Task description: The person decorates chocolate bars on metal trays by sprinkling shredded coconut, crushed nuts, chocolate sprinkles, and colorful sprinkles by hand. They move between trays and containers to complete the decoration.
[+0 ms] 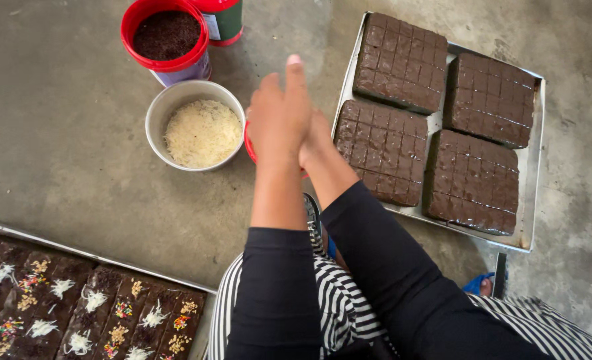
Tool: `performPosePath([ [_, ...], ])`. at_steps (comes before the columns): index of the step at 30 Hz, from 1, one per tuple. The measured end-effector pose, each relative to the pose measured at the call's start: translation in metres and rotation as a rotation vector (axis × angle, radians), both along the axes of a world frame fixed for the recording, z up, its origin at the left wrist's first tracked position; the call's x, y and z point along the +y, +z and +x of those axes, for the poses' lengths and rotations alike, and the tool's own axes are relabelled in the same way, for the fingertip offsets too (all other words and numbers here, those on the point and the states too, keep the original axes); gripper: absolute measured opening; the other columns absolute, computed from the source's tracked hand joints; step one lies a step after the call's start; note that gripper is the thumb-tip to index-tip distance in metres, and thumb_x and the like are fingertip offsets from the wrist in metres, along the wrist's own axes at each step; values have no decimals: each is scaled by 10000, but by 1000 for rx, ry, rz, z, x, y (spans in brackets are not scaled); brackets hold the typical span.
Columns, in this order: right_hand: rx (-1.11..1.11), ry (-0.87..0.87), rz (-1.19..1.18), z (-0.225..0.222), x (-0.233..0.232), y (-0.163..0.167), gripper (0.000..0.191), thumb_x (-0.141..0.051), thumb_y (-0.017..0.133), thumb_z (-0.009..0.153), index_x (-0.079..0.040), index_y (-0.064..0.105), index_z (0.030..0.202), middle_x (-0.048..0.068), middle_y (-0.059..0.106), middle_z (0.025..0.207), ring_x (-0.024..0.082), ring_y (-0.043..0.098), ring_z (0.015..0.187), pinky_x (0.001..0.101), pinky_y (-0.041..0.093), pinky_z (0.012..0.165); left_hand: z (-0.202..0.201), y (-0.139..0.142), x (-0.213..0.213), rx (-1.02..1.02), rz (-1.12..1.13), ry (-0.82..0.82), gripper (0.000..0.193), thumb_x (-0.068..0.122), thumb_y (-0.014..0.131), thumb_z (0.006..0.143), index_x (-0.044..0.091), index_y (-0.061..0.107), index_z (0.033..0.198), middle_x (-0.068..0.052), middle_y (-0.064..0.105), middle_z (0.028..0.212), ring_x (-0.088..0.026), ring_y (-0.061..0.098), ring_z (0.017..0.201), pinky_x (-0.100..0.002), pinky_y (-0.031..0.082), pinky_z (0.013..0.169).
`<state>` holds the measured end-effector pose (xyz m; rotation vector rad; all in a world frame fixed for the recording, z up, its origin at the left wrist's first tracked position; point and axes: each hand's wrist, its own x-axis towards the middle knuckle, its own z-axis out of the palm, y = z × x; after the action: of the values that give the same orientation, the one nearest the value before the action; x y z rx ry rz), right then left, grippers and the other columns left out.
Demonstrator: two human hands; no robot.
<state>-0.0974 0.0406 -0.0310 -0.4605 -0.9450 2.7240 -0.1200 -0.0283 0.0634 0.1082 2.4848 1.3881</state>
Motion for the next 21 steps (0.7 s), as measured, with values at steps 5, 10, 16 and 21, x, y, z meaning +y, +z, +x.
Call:
performPosePath([
  [5, -133, -203, 95, 9, 9, -3, 416, -440, 535, 947, -104, 637, 1170, 53, 736, 1046, 160, 731, 929, 314, 613, 812, 11, 6, 11, 113, -14, 12, 804, 701, 382, 921, 69, 616, 1361, -217, 598, 1369, -448, 494, 1311, -564, 333, 1080],
  [10, -181, -246, 40, 28, 105, 19, 550, -666, 523, 971, -224, 432, 657, -80, 382, 542, 62, 347, 406, 230, 220, 361, 12, 9, 2, 171, 118, 37, 814, 700, 372, 949, 40, 630, 1350, -223, 626, 1359, -432, 538, 1297, -509, 380, 1098],
  [16, -183, -436, 170, 34, 185, 8, 586, -628, 539, 999, -184, 389, 648, -21, 377, 533, 124, 304, 404, 300, 209, 400, 16, 12, 6, 135, 146, 26, 813, 702, 384, 942, 42, 637, 1344, -232, 628, 1345, -430, 544, 1279, -497, 385, 1091],
  [21, -238, -429, 280, 24, 186, -34, 606, -634, 509, 993, -155, 397, 640, 19, 396, 522, 156, 319, 383, 321, 217, 372, 12, 9, 2, 153, 103, 34, 796, 710, 367, 938, 79, 658, 1326, -193, 653, 1332, -396, 553, 1284, -508, 352, 1103],
])
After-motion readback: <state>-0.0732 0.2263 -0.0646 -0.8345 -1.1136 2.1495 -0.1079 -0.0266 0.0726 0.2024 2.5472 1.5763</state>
